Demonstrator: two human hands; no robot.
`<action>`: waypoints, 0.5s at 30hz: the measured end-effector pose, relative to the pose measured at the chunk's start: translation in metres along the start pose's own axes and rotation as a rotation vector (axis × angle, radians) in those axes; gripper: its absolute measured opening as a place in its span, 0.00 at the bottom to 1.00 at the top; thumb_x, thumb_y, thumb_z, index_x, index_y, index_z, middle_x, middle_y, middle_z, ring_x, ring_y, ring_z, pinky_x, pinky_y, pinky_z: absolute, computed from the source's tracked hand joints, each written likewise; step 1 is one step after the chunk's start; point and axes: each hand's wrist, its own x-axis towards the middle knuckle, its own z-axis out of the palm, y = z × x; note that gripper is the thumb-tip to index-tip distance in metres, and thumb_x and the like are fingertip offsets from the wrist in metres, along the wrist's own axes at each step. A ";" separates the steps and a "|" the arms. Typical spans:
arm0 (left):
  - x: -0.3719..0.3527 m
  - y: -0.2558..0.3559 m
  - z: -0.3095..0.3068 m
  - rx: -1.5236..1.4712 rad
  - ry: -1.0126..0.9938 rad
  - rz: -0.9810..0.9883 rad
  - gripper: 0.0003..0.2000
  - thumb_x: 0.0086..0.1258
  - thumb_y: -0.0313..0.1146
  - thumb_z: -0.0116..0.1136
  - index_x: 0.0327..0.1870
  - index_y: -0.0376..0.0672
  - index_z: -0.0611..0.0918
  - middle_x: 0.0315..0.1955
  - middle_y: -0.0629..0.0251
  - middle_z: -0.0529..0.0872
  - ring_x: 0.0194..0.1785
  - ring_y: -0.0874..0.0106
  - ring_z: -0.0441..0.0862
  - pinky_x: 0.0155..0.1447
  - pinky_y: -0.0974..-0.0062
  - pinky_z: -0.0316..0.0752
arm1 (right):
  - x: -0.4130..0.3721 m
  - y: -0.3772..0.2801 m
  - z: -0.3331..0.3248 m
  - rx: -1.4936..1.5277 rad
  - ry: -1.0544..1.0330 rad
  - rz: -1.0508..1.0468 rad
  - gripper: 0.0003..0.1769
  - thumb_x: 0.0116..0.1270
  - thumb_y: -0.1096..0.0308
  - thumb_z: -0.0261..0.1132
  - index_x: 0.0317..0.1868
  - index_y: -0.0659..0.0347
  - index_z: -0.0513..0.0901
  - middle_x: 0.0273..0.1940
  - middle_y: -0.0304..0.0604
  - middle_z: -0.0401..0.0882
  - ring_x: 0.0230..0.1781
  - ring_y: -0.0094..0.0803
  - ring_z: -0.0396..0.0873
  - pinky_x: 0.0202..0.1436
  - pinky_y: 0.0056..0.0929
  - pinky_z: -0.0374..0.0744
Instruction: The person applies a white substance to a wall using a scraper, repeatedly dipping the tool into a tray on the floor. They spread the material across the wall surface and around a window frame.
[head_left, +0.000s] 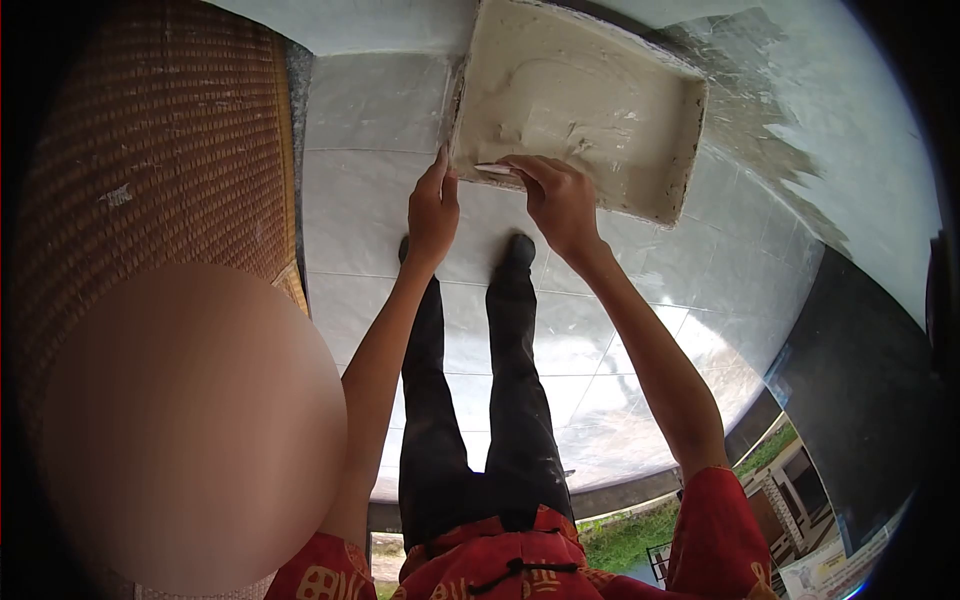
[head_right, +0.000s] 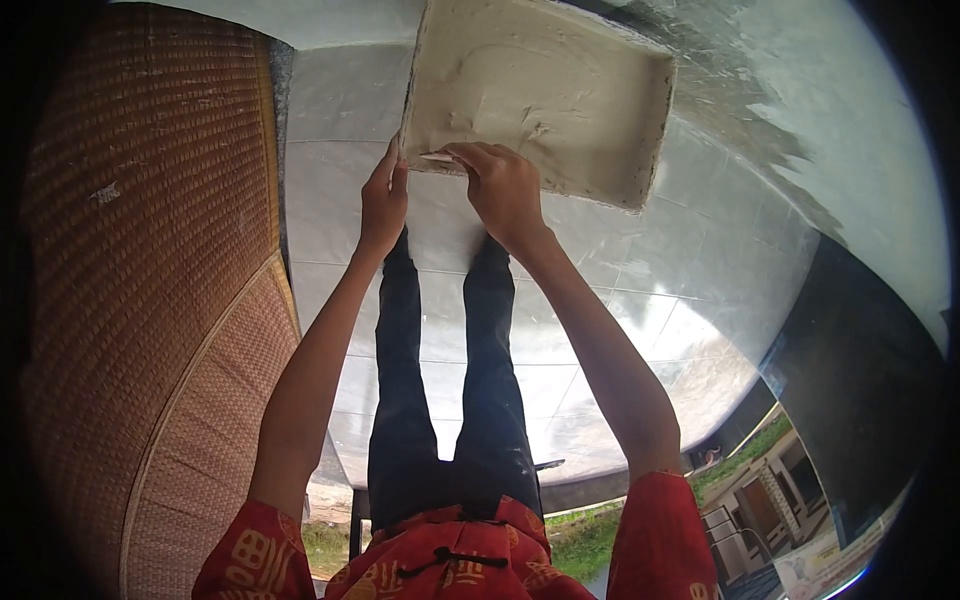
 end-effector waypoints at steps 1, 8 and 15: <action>0.000 0.000 0.000 0.002 -0.003 -0.009 0.21 0.80 0.34 0.48 0.71 0.38 0.72 0.60 0.44 0.81 0.64 0.52 0.79 0.67 0.63 0.72 | 0.000 0.001 0.000 0.008 0.004 0.009 0.10 0.65 0.76 0.67 0.45 0.55 0.89 0.40 0.46 0.89 0.36 0.42 0.88 0.38 0.35 0.83; 0.000 -0.002 0.001 -0.056 0.010 -0.018 0.21 0.80 0.33 0.48 0.71 0.37 0.72 0.59 0.44 0.82 0.63 0.52 0.79 0.66 0.63 0.72 | 0.007 0.001 -0.004 0.024 -0.010 0.077 0.09 0.66 0.71 0.67 0.44 0.52 0.90 0.35 0.46 0.88 0.30 0.41 0.86 0.34 0.37 0.81; -0.001 0.002 -0.001 -0.044 -0.004 -0.039 0.21 0.80 0.34 0.48 0.71 0.37 0.72 0.59 0.44 0.82 0.63 0.52 0.79 0.66 0.62 0.72 | 0.039 0.006 -0.027 0.032 -0.226 0.181 0.12 0.66 0.72 0.67 0.49 0.57 0.88 0.39 0.49 0.89 0.36 0.42 0.88 0.43 0.35 0.82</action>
